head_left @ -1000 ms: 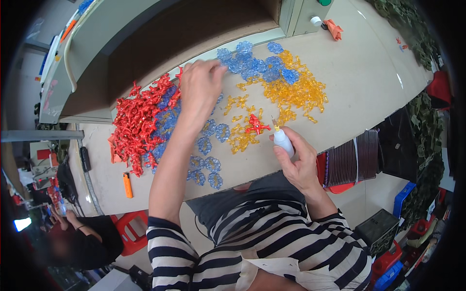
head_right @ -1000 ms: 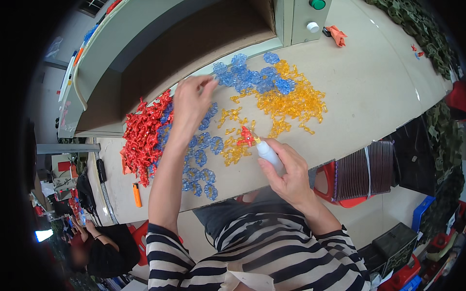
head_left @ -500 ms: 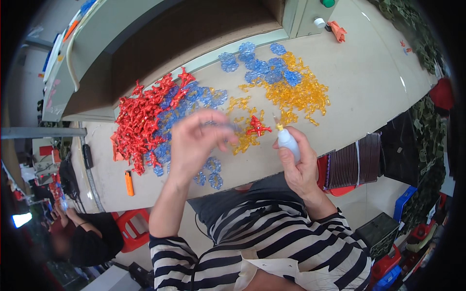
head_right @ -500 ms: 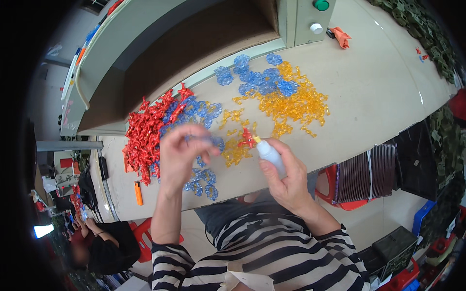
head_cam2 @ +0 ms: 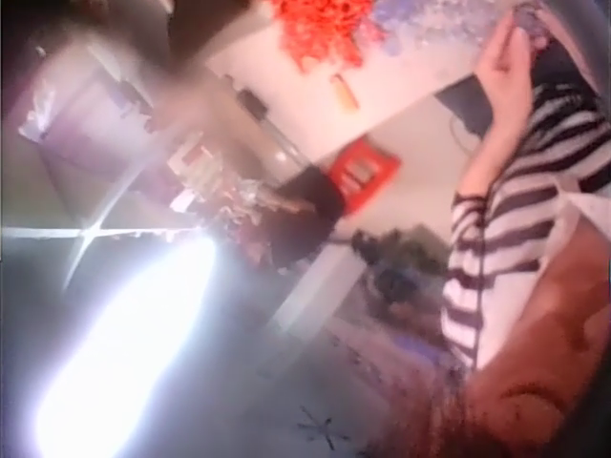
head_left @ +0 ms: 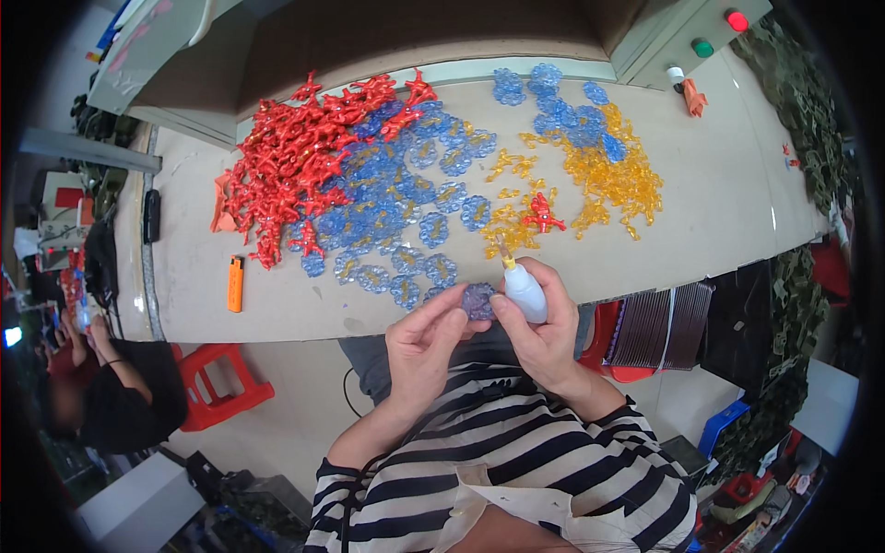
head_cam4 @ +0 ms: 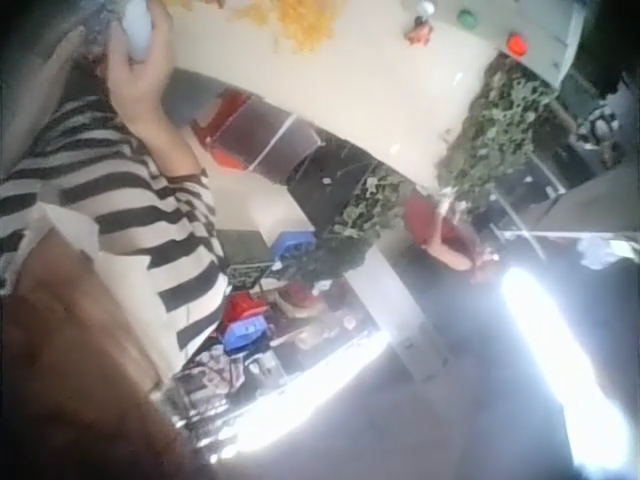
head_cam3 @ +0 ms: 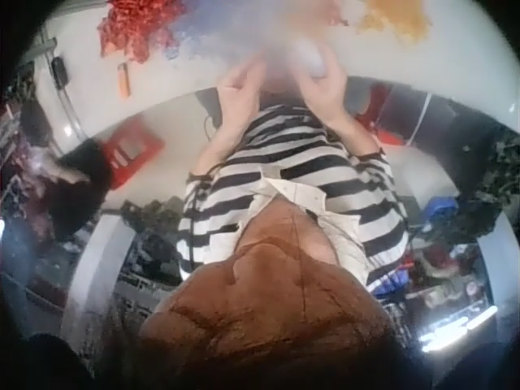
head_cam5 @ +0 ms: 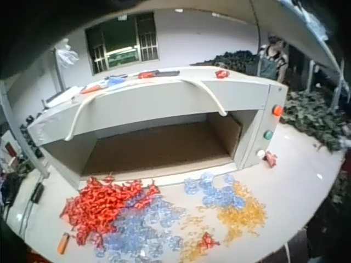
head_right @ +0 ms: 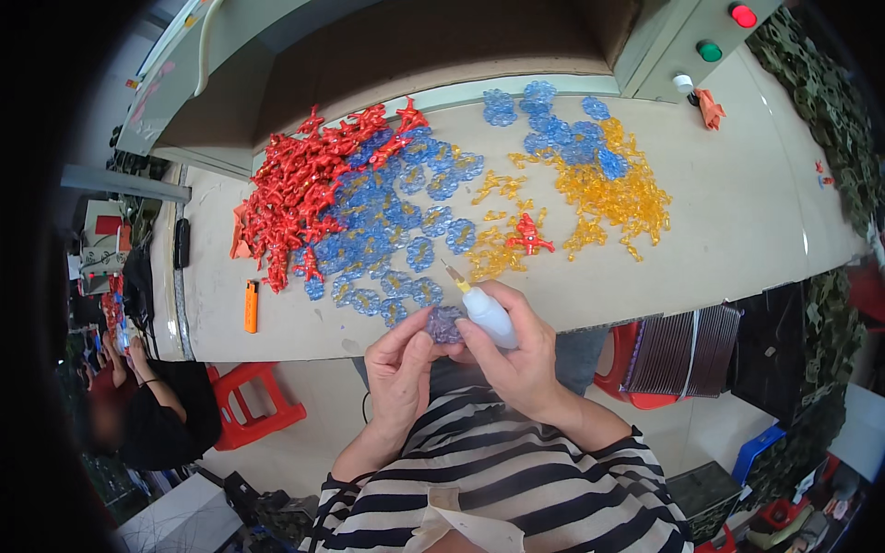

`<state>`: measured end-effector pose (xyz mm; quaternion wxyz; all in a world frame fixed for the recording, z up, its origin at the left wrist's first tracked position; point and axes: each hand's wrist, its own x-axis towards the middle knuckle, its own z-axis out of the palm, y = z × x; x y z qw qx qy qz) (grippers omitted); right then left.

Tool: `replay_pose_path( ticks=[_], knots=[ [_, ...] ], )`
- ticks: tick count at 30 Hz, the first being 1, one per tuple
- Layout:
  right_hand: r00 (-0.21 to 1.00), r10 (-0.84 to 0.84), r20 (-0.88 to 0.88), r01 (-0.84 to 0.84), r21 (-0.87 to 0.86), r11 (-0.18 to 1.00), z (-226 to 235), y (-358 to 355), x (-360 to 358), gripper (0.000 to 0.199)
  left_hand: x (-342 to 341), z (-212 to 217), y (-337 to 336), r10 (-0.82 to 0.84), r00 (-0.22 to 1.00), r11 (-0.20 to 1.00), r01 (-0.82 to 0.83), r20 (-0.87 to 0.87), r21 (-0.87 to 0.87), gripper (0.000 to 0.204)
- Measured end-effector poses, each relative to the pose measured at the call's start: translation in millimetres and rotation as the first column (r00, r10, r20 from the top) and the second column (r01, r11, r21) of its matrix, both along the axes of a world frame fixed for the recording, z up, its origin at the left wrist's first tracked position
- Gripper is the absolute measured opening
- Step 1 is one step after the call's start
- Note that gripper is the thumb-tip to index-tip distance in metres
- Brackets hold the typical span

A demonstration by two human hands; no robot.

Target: The person glues small plastic pieces together with a glue bottle to assemble toy figures.

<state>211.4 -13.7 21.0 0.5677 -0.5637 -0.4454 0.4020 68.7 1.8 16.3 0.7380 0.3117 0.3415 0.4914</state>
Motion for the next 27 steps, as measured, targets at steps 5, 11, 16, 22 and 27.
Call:
replay_pose_path(
  ticks=[5,11,16,22,27],
  knots=[
    [0.967,0.035,0.252,-0.051,0.058,0.997,1.8,1.5,0.1,0.035,-4.0,3.3,7.1,0.005,0.942,0.997,-0.03,-0.336,-0.069,0.028],
    [0.938,0.068,0.34,-0.114,0.118,0.986,9.5,-8.5,26.0,0.036,-16.8,1.3,20.8,-0.007,0.984,0.985,-0.025,-0.18,-0.173,0.026],
    [0.867,0.074,0.493,-0.192,0.192,0.963,16.6,-7.6,32.1,0.037,-15.6,-1.3,18.3,-0.006,0.981,0.986,-0.027,-0.196,-0.166,0.027],
    [0.857,0.063,0.512,-0.187,0.196,0.963,15.3,-7.1,28.6,0.038,-14.3,-0.2,16.3,-0.02,0.979,0.986,-0.015,-0.204,-0.166,0.028],
    [0.861,0.091,0.5,-0.192,0.153,0.969,16.5,-8.3,28.1,0.037,-15.1,-1.2,15.6,-0.024,0.976,0.99,-0.008,-0.217,-0.143,0.027]
  ],
)
